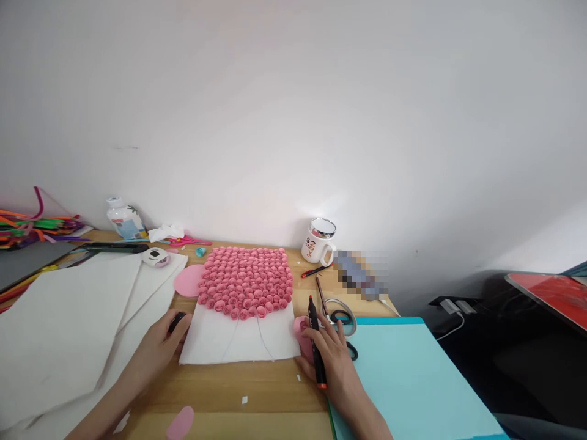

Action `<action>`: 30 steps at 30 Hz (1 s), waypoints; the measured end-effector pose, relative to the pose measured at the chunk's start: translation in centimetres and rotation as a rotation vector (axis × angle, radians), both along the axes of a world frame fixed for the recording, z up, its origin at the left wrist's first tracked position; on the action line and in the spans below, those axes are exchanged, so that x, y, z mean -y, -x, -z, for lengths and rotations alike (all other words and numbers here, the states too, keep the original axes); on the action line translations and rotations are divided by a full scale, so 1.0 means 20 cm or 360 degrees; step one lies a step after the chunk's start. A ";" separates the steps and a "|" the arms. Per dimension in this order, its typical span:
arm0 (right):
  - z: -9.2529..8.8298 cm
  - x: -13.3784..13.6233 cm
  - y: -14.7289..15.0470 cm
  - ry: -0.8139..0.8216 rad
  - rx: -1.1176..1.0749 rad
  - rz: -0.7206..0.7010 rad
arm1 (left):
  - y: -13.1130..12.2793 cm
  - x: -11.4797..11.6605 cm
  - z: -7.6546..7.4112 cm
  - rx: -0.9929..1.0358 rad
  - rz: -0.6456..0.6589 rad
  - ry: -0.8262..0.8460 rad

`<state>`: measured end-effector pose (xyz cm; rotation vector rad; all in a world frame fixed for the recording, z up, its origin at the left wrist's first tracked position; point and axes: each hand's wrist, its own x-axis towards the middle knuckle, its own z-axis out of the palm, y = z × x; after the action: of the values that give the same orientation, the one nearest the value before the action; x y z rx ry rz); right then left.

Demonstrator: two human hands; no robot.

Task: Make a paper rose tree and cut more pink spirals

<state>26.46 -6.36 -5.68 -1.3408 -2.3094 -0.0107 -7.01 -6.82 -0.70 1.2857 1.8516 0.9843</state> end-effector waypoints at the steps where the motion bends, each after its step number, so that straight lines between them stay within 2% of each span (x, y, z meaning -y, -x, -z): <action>1: -0.01 0.00 -0.01 0.0004 0.0014 -0.0021 | -0.01 0.00 0.00 0.0087 -0.0034 -0.0033; 6: -0.06 -0.01 -0.12 -0.0066 -0.0083 0.0058 | -0.04 0.01 0.01 0.0364 -0.0106 -0.0058; 12: -0.06 -0.05 -0.24 0.0207 -0.0224 0.0137 | -0.01 0.02 0.04 0.0483 -0.0303 -0.0130; 16: -0.05 -0.11 -0.29 0.0266 -0.0180 0.0141 | -0.01 0.04 0.04 0.0566 -0.0382 -0.0137; 22: -0.07 -0.15 -0.27 0.0211 -0.0005 0.0056 | -0.01 0.05 0.05 0.0619 -0.0400 -0.0136; 30: -0.08 -0.14 -0.21 0.0196 0.0173 0.0200 | -0.01 0.05 0.06 0.0512 -0.0375 -0.0107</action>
<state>30.75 -3.58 -4.13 -1.5819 -2.3439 0.0192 -6.84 -7.92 -1.96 0.8950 1.7527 1.3046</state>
